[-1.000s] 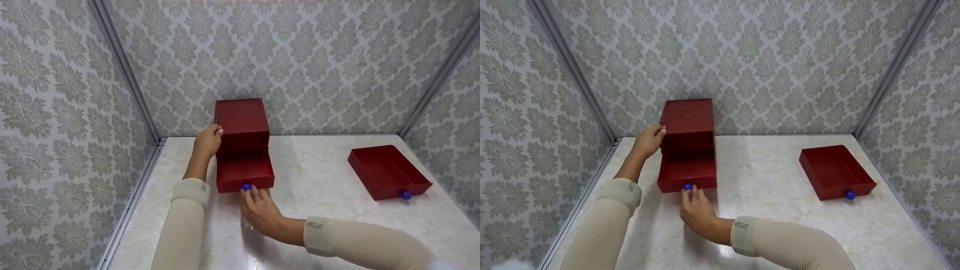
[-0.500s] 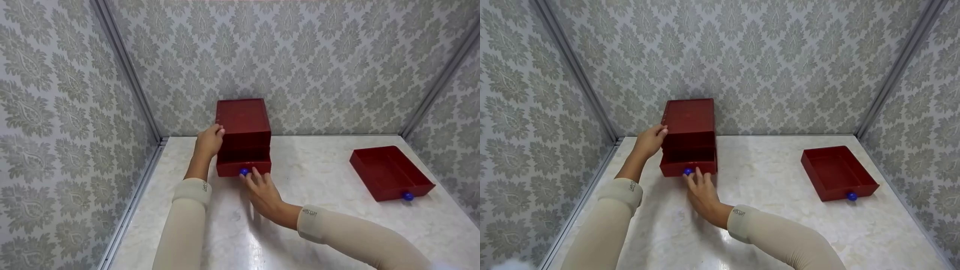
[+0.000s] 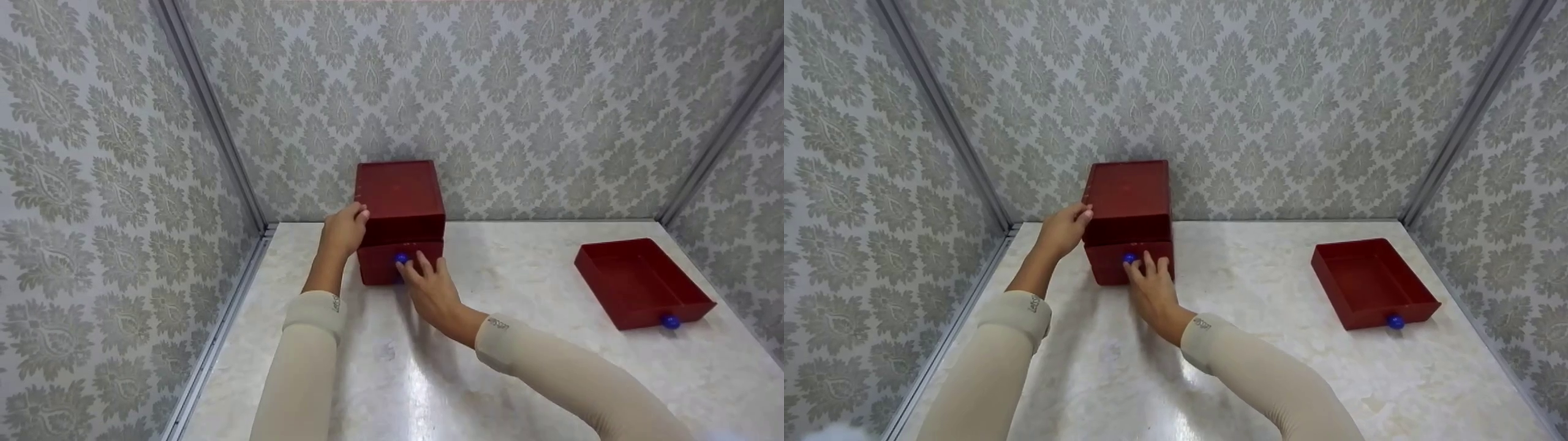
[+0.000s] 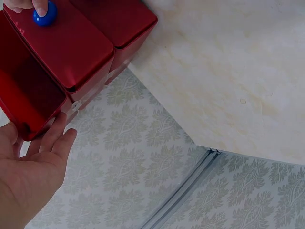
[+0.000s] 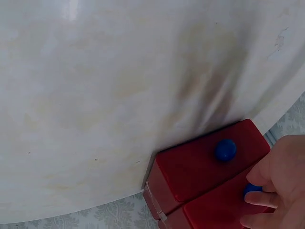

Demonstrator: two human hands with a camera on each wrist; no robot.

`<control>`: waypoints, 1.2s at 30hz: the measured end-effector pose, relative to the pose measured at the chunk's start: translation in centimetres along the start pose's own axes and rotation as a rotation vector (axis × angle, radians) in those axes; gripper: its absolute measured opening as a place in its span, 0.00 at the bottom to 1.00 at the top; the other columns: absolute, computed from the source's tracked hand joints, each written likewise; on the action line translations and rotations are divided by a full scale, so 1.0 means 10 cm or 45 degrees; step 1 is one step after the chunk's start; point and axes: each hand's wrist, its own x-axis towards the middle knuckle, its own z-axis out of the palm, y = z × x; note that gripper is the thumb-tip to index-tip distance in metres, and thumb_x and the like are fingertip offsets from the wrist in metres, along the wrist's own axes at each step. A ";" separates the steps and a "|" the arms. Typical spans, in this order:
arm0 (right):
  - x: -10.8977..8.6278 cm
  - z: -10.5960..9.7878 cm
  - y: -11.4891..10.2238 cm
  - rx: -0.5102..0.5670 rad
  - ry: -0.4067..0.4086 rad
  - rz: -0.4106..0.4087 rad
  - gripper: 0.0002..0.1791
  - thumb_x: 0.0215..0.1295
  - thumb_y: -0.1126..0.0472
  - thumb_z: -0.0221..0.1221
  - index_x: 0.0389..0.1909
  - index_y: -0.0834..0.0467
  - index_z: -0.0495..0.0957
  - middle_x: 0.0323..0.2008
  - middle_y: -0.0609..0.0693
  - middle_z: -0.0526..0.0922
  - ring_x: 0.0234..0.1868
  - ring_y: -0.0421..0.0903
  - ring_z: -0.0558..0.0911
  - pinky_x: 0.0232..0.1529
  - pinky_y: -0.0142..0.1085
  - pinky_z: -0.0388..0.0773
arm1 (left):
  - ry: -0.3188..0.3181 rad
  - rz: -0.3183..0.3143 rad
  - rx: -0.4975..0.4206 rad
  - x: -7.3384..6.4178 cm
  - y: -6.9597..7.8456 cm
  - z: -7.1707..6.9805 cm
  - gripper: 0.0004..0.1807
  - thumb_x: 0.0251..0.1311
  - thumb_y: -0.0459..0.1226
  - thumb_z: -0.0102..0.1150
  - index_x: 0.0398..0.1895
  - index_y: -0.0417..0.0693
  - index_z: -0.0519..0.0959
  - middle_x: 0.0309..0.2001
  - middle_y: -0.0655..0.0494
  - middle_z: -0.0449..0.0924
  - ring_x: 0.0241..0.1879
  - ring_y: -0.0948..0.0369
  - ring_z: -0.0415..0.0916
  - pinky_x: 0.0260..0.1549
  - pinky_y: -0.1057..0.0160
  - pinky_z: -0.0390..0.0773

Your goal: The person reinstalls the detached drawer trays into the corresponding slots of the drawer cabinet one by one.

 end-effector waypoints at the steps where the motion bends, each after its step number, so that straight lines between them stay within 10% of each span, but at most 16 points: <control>1: 0.01 0.00 0.01 0.010 -0.020 0.000 0.32 0.77 0.50 0.53 0.79 0.48 0.61 0.68 0.49 0.70 0.72 0.56 0.71 0.50 0.52 0.72 | 0.000 0.000 0.001 0.00 0.00 0.00 0.21 0.80 0.49 0.45 0.67 0.54 0.75 0.68 0.54 0.78 0.70 0.52 0.72 0.69 0.48 0.71; 10: 0.10 0.02 0.04 0.101 -0.190 0.002 0.34 0.79 0.49 0.51 0.81 0.47 0.55 0.73 0.47 0.66 0.75 0.58 0.66 0.54 0.57 0.73 | 0.006 -0.009 0.008 0.01 0.01 0.01 0.22 0.80 0.48 0.45 0.69 0.54 0.75 0.69 0.53 0.77 0.71 0.52 0.70 0.71 0.48 0.69; 18: -0.02 0.13 0.15 0.183 -0.116 0.008 0.36 0.78 0.48 0.52 0.82 0.46 0.53 0.74 0.45 0.66 0.76 0.57 0.66 0.55 0.58 0.73 | 0.003 0.003 -0.010 0.01 0.03 0.03 0.22 0.80 0.48 0.45 0.69 0.53 0.75 0.69 0.53 0.76 0.71 0.52 0.70 0.71 0.48 0.69; 28: -0.51 0.41 0.62 0.259 0.029 -0.045 0.37 0.74 0.53 0.56 0.81 0.50 0.56 0.78 0.45 0.64 0.77 0.53 0.66 0.56 0.62 0.74 | -0.012 -0.011 -0.014 0.02 0.03 0.02 0.21 0.80 0.50 0.45 0.68 0.56 0.75 0.69 0.54 0.76 0.71 0.51 0.70 0.69 0.46 0.70; 36: -1.10 0.64 1.32 0.403 -0.163 0.039 0.41 0.70 0.58 0.61 0.81 0.54 0.56 0.77 0.51 0.66 0.77 0.58 0.64 0.61 0.68 0.69 | -0.014 -0.008 -0.010 0.00 0.00 0.02 0.21 0.80 0.50 0.43 0.69 0.56 0.74 0.69 0.54 0.75 0.71 0.50 0.70 0.69 0.46 0.70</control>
